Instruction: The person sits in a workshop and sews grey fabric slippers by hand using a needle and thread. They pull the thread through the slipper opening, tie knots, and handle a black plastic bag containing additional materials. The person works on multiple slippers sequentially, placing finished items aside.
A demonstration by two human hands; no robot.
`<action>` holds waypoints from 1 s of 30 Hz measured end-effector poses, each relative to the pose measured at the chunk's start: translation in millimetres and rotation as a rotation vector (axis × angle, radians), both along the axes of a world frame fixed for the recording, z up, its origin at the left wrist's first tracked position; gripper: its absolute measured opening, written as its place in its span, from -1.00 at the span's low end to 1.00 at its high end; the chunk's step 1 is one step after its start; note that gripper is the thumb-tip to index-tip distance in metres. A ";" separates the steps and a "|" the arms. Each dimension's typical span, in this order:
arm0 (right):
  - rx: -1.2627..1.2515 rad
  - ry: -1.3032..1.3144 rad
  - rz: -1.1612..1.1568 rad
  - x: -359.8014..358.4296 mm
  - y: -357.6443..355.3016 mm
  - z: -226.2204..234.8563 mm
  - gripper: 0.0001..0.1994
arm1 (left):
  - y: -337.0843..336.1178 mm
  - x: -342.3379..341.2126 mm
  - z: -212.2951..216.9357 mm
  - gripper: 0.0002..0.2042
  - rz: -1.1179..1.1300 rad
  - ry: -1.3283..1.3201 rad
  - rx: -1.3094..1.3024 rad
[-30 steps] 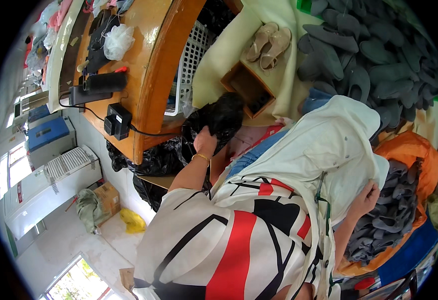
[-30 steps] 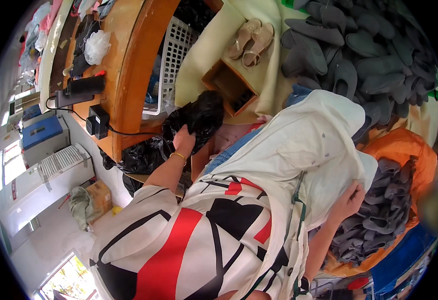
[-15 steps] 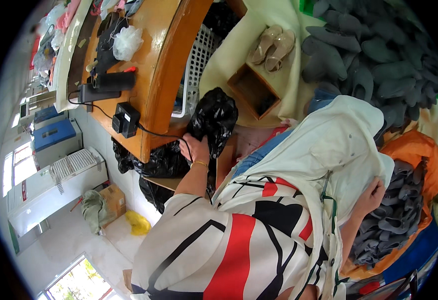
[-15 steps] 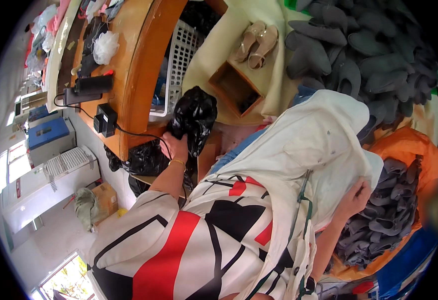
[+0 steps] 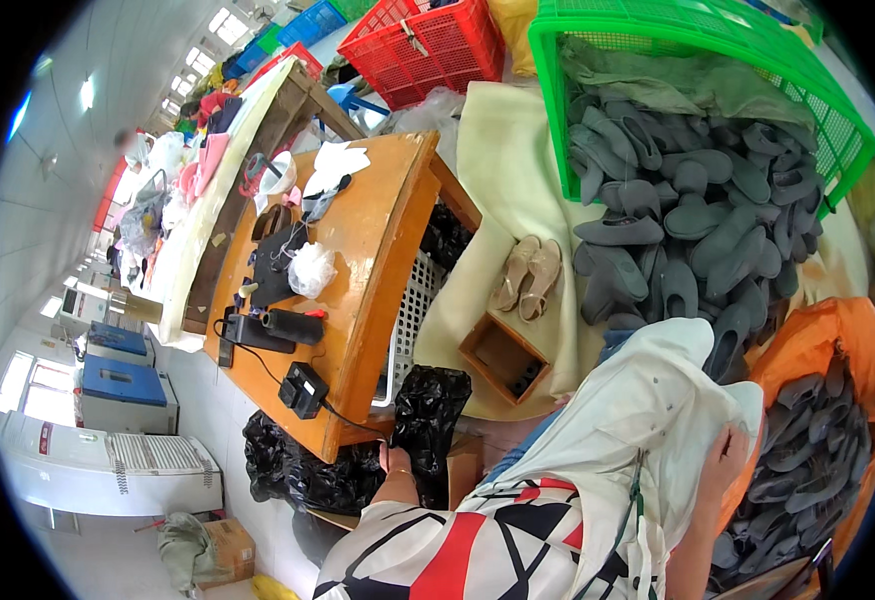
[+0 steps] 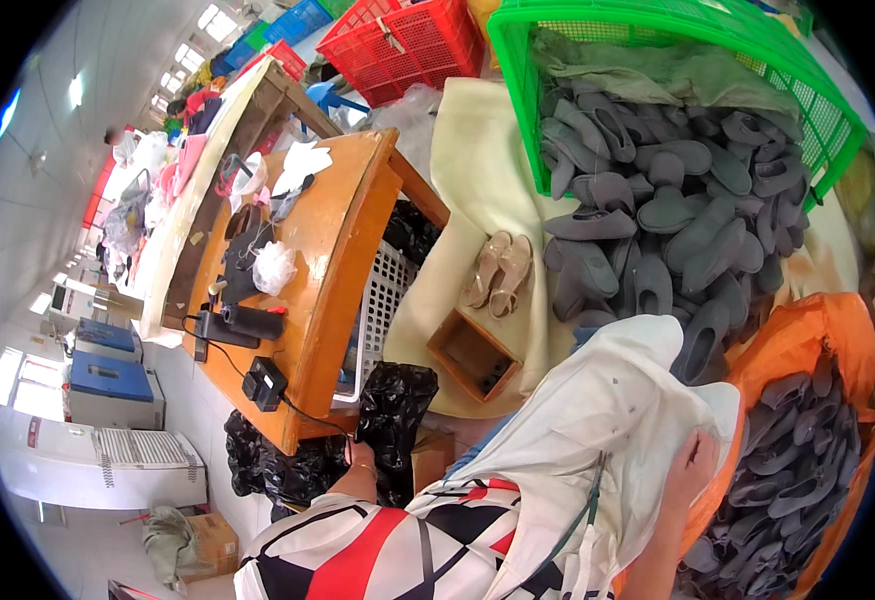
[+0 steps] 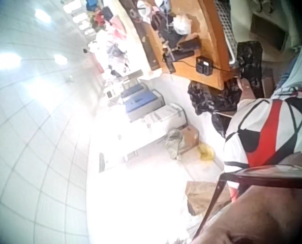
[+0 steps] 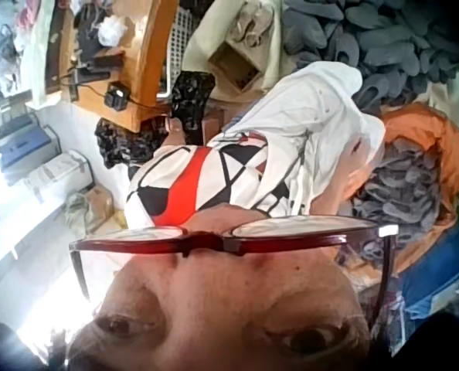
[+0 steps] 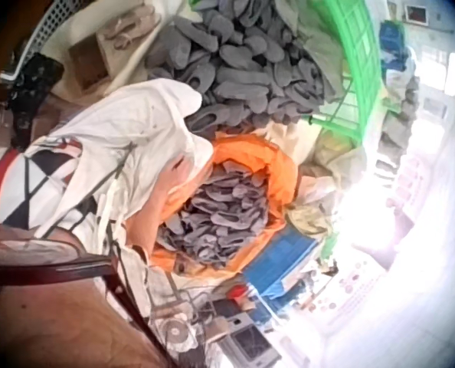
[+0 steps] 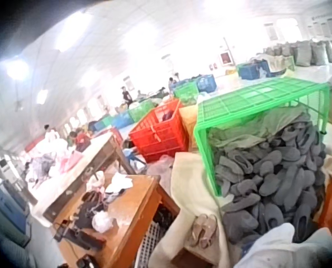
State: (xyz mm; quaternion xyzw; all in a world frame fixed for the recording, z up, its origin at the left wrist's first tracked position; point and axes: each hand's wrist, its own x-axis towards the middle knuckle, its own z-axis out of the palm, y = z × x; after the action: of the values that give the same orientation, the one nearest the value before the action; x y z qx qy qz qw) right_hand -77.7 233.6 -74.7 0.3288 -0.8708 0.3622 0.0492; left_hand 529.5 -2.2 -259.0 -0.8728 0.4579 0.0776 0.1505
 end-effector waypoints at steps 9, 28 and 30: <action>-0.088 0.101 0.043 -6.3 8.9 -9.0 -0.93 | 10.5 -35.9 3.9 -0.46 -0.441 0.128 0.235; -0.143 -0.018 0.001 -5.4 19.2 -0.9 -0.93 | -81.2 -175.1 225.9 -0.47 -0.898 0.233 0.964; -0.139 -0.015 -0.003 -4.6 18.2 -1.0 -0.93 | -91.4 -191.7 256.5 -0.50 -0.642 0.595 0.848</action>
State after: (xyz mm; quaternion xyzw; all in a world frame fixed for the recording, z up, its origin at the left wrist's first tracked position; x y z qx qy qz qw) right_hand -82.3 251.8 -75.6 0.3204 -0.8445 0.4241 0.0660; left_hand 337.8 -93.6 -2.5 -0.4960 0.6497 0.4446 0.3664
